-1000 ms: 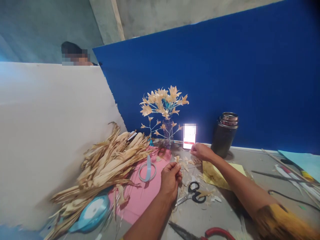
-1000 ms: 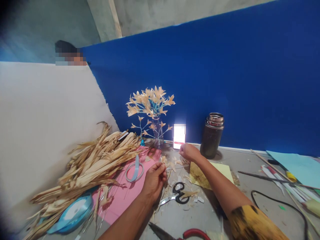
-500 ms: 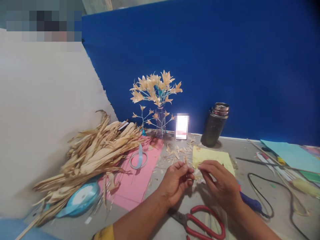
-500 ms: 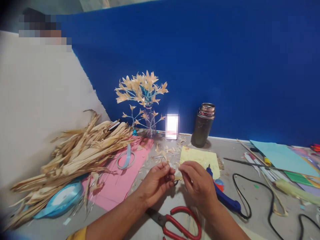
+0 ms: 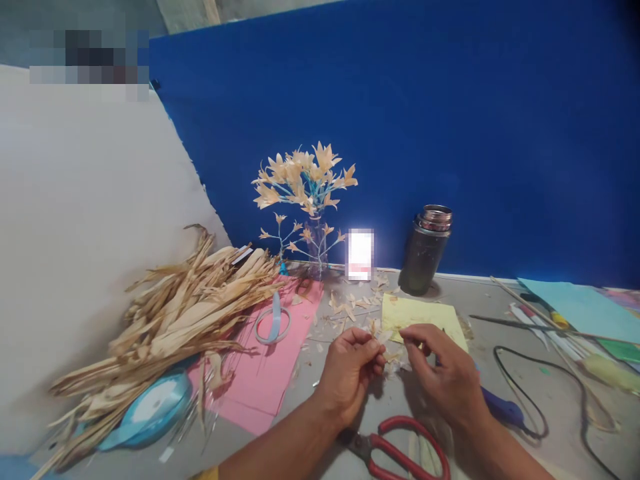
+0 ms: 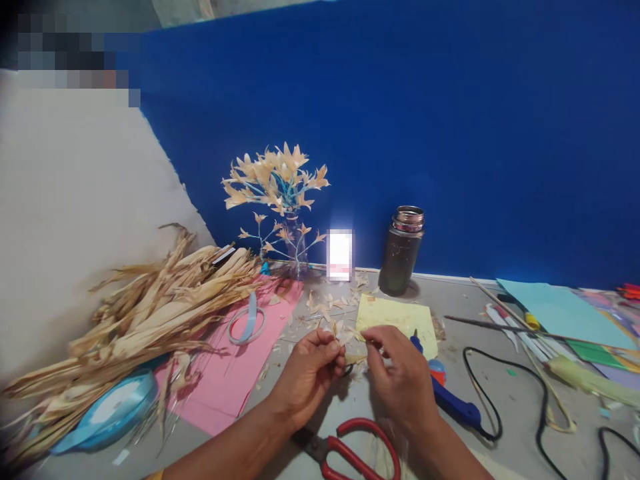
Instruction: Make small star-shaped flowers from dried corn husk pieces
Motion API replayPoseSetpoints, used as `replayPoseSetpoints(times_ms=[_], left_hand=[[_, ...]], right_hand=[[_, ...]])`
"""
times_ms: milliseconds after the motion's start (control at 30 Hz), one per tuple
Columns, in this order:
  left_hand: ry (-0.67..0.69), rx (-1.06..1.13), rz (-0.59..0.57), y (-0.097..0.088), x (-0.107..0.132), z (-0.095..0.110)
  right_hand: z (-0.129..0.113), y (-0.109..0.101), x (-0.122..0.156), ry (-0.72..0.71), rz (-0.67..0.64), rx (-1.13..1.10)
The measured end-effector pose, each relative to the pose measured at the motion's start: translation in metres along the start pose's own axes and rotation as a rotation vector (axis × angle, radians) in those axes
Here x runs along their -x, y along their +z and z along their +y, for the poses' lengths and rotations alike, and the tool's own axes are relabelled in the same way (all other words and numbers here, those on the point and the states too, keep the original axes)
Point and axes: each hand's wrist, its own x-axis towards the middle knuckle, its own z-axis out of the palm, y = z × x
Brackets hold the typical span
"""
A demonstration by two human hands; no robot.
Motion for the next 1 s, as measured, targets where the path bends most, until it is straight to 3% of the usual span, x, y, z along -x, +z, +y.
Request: replayPoseSetpoints(times_ms=[100,167,233,467,700,1000], left_hand=[[0.085,-0.092,-0.014,-0.002,-0.004,0.006],[0.122,-0.167,-0.034,-0.003,-0.005,0.008],[0.139,-0.234,-0.062,-0.003,-0.005,0.009],[0.124,-0.244,-0.091,-0.004,-0.004,0.006],[0.115,-0.306,-0.082,-0.006,-0.005,0.007],[-0.006,-0.017,-0.066,-0.004,-0.003,0.006]], right_hand=[[0.0,-0.004,-0.006,0.478,-0.161,-0.402],[-0.002,-0.004,-0.008,0.616,-0.256,-0.645],[-0.005,-0.003,-0.008,0.62,-0.276,-0.727],[-0.014,-0.005,-0.008,0.51,-0.231,-0.563],[-0.013,-0.007,-0.009,0.493,-0.311,-0.576],[-0.01,-0.001,-0.007,0.514,-0.219,-0.511]])
